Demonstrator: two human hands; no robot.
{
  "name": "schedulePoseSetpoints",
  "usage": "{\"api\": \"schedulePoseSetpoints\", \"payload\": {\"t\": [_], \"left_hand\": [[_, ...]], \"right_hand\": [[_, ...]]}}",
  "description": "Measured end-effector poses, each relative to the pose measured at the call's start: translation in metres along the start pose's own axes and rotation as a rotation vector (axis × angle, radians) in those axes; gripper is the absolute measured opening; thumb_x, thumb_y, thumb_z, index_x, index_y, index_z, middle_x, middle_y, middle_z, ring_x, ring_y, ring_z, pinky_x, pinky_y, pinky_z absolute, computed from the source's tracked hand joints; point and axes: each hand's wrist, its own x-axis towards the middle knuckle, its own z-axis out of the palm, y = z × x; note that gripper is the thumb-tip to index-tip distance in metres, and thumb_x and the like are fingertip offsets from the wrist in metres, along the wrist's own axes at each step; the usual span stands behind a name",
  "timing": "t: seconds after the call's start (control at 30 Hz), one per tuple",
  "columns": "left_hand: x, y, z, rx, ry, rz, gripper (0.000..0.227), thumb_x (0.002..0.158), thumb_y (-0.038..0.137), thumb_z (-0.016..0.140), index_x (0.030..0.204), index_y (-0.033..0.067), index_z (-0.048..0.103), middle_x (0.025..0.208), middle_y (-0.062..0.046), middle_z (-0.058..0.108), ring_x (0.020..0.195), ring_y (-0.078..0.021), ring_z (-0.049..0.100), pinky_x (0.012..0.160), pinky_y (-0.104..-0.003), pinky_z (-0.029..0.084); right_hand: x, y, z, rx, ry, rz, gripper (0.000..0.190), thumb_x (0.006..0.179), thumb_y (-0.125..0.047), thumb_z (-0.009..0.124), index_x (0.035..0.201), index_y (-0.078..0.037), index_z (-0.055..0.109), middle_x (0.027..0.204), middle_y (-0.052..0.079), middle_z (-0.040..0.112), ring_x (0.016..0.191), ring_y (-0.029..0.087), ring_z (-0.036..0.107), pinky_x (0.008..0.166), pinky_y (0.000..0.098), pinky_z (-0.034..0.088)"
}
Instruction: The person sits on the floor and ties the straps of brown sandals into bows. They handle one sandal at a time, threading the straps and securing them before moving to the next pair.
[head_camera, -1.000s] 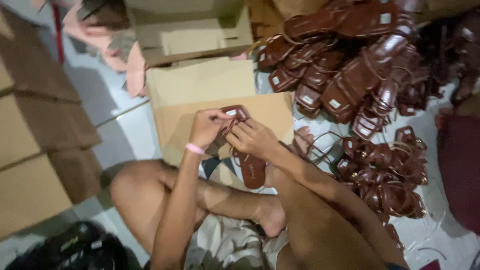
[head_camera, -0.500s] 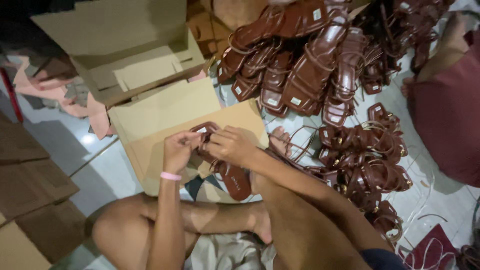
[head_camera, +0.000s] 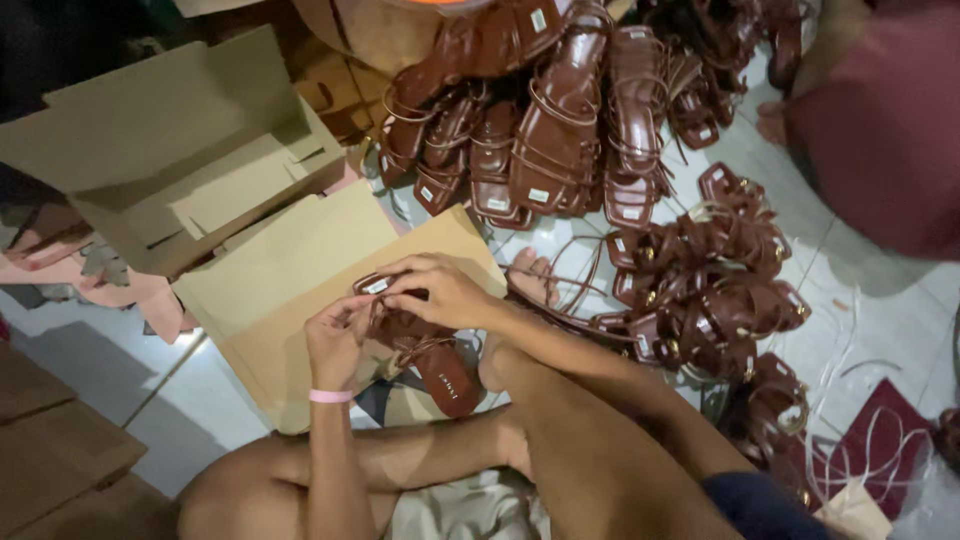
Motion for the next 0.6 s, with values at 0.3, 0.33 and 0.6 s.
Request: {"api": "schedulePoseSetpoints", "payload": {"t": [0.3,0.33,0.6], "left_hand": [[-0.003,0.003,0.007,0.029,0.041,-0.062,0.012,0.097,0.000,0.071,0.106,-0.0062,0.076,0.088,-0.007,0.072,0.071,-0.0077,0.060,0.061,-0.020,0.046],[-0.003,0.002,0.006,0.035,0.048,-0.060,0.012,0.097,-0.001,0.071,0.107,-0.0063,0.076,0.089,-0.007,0.073,0.072,-0.0082,0.062,0.062,-0.021,0.047],[-0.003,0.010,-0.013,0.040,0.052,-0.023,0.015,0.092,-0.003,0.069,0.106,-0.0061,0.074,0.099,-0.009,0.077,0.088,-0.0112,0.071,0.082,-0.023,0.057]], "right_hand": [[-0.006,0.004,0.000,0.063,-0.034,0.079,0.014,0.084,-0.019,0.082,0.089,-0.008,0.075,0.115,0.008,0.072,0.109,0.025,0.068,0.095,0.0379,0.054],[-0.006,0.003,-0.001,0.049,-0.032,0.061,0.014,0.084,-0.018,0.082,0.088,-0.007,0.074,0.114,0.008,0.071,0.108,0.025,0.068,0.095,0.0382,0.054],[-0.039,0.011,-0.055,-0.066,-0.058,0.249,0.020,0.091,-0.021,0.076,0.081,-0.005,0.069,0.116,0.011,0.074,0.110,0.030,0.068,0.096,0.0410,0.051]]}}
